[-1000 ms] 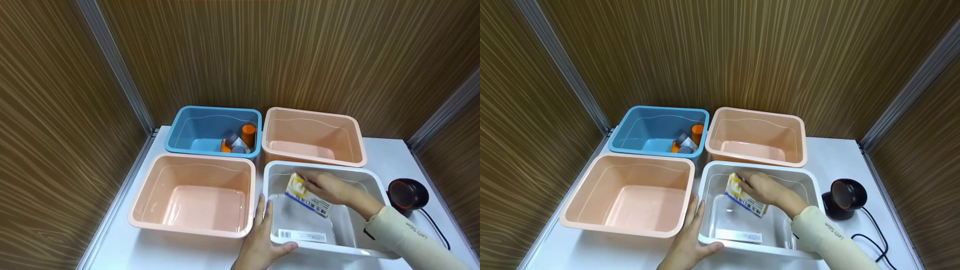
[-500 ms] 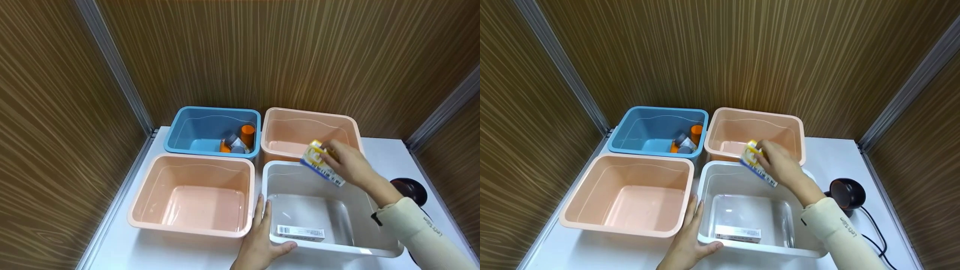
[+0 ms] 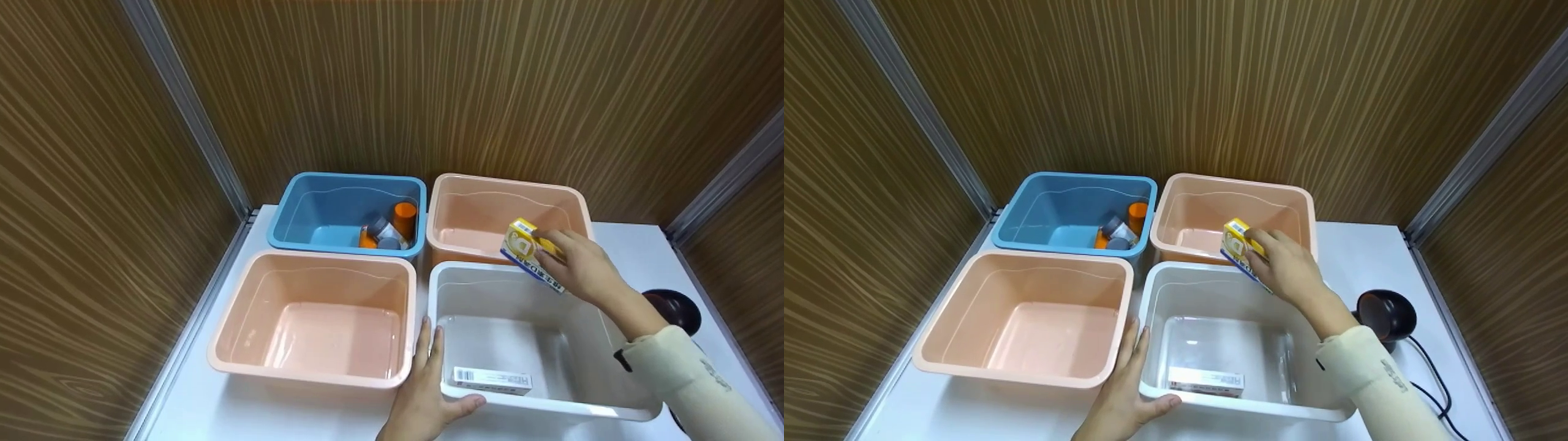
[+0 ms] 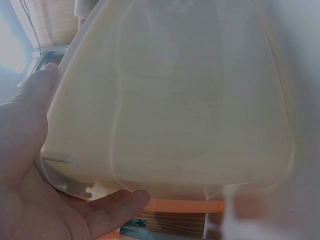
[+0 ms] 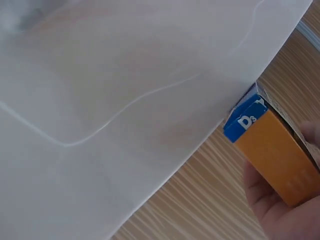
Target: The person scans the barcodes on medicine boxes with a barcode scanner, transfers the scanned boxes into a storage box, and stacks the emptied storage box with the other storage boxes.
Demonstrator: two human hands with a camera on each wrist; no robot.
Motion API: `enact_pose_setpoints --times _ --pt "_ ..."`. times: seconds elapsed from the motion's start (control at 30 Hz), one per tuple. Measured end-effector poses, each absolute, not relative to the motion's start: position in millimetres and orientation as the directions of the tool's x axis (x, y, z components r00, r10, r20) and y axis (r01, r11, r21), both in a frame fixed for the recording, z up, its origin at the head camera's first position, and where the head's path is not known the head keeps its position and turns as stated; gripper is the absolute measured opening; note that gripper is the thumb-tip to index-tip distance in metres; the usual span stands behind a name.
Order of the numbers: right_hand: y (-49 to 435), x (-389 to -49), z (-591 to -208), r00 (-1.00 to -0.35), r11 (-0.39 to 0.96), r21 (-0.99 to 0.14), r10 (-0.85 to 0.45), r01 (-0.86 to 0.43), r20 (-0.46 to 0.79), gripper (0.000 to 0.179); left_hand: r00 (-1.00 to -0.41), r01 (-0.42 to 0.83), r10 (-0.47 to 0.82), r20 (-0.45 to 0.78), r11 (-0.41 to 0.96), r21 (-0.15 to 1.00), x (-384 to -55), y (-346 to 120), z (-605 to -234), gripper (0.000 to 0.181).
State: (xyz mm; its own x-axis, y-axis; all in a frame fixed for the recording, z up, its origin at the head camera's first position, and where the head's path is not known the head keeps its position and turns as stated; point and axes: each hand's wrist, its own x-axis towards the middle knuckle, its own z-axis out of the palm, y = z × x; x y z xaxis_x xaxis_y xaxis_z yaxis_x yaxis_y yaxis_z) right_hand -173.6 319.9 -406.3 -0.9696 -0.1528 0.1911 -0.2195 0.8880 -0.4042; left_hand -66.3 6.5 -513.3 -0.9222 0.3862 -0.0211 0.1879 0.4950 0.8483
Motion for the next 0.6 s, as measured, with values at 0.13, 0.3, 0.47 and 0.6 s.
enact_pose_setpoints --times 0.13,0.3,0.47,0.6 --pt "327.5 -163.1 -401.2 -0.982 0.890 -0.416 -0.174 -0.187 0.069 0.059 -0.923 0.185 0.385 -0.022 0.492 0.851 -66.8 6.2 -514.4 0.126" --pt "331.6 -159.0 -397.6 -0.967 0.878 -0.411 -0.255 -0.244 0.030 0.071 -0.927 0.190 0.375 -0.010 0.493 0.849 -66.0 5.8 -514.5 0.126" --pt "333.5 -155.8 -394.7 -0.954 0.876 -0.380 -0.290 -0.297 0.076 0.071 -0.926 0.224 0.376 0.023 0.501 0.836 -64.5 6.3 -515.9 0.126" --pt "336.0 -149.5 -388.3 -0.958 0.890 -0.354 -0.264 -0.288 0.115 0.067 -0.926 0.224 0.376 0.021 0.505 0.834 -64.2 6.7 -515.4 0.126"
